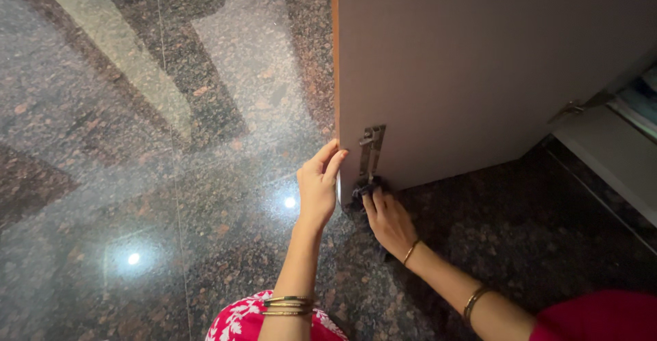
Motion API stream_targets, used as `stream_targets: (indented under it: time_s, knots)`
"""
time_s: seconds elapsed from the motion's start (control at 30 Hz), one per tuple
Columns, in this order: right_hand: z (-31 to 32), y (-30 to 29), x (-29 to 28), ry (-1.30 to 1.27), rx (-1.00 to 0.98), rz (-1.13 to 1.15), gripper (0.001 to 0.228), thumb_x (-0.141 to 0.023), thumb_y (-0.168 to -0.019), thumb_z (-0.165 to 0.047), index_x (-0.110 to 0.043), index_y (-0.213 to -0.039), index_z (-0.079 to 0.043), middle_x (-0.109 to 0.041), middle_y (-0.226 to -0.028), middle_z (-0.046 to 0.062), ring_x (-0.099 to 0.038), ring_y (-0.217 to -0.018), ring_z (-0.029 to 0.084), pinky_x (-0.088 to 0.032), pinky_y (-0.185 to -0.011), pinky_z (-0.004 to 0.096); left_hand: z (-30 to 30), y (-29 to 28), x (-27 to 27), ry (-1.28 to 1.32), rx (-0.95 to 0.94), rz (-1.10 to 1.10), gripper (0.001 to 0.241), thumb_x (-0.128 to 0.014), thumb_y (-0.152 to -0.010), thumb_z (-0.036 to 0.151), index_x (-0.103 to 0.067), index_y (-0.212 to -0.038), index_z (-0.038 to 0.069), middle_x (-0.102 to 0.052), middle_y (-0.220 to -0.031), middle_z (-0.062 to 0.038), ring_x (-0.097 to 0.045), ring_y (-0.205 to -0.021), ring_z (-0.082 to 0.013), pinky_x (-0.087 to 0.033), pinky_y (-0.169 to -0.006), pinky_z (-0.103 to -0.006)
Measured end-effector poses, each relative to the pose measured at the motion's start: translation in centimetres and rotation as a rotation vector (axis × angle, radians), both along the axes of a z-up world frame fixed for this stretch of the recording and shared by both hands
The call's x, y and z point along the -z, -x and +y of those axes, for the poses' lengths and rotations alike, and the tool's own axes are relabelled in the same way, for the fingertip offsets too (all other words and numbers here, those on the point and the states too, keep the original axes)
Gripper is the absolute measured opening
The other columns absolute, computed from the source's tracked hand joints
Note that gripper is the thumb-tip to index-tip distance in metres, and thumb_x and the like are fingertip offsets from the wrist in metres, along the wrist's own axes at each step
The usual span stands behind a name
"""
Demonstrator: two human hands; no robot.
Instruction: The person wipes the exterior and interior surfaces of a wardrobe using a dark checkered cloth. They clean the door panels, hinges, and shelves, then sit on the floor to clean the lower sections and the bottom of the wardrobe.
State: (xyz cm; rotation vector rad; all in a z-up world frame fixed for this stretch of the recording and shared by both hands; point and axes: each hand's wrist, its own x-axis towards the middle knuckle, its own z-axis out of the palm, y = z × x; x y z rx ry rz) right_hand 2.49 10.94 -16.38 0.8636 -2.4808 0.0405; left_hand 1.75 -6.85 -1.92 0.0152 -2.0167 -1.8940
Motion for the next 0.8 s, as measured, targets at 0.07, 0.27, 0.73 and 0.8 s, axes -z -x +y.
stream_targets:
  time_s: [0.07, 0.27, 0.73, 0.8]
  knots:
    - [0.7, 0.2, -0.2, 0.009, -0.012, 0.035, 0.052, -0.055, -0.086, -0.011, -0.055, -0.135, 0.005, -0.056, -0.128, 0.024, -0.062, -0.095, 0.03, -0.055, -0.083, 0.038, 0.0, 0.0, -0.1, -0.005, 0.004, 0.003, 0.03, -0.065, -0.096, 0.016, -0.072, -0.121, 0.002, -0.08, -0.108, -0.007, -0.069, -0.098, -0.0086, -0.054, -0.089, -0.0253]
    - [2.4, 1.3, -1.1, -0.175, -0.053, 0.023, 0.051, -0.056, -0.085, -0.011, -0.055, -0.136, -0.004, -0.057, -0.126, 0.017, -0.062, -0.093, 0.027, -0.056, -0.078, 0.038, 0.0, 0.0, 0.2, -0.01, 0.013, 0.019, 0.03, -0.065, -0.097, 0.016, -0.072, -0.122, 0.001, -0.08, -0.108, -0.008, -0.07, -0.098, -0.0092, -0.054, -0.089, -0.0258]
    - [1.6, 0.7, -0.4, -0.022, -0.057, 0.101, 0.051, -0.054, -0.09, -0.009, -0.052, -0.141, -0.003, -0.06, -0.125, 0.014, -0.063, -0.098, 0.024, -0.054, -0.08, 0.036, 0.1, -0.1, 1.0, -0.057, -0.005, 0.038, 0.031, -0.067, -0.096, 0.016, -0.07, -0.123, 0.0, -0.079, -0.113, -0.011, -0.071, -0.103, -0.0109, -0.054, -0.092, -0.0271]
    - [1.6, 0.0, -0.8, 0.026, -0.047, 0.134, 0.054, -0.054, -0.09, -0.009, -0.051, -0.143, 0.0, -0.06, -0.124, 0.015, -0.063, -0.1, 0.026, -0.054, -0.084, 0.036, 0.1, -0.2, 1.3, -0.026, -0.009, 0.051, 0.032, -0.066, -0.097, 0.016, -0.07, -0.124, 0.0, -0.08, -0.112, -0.009, -0.071, -0.103, -0.0105, -0.054, -0.092, -0.0265]
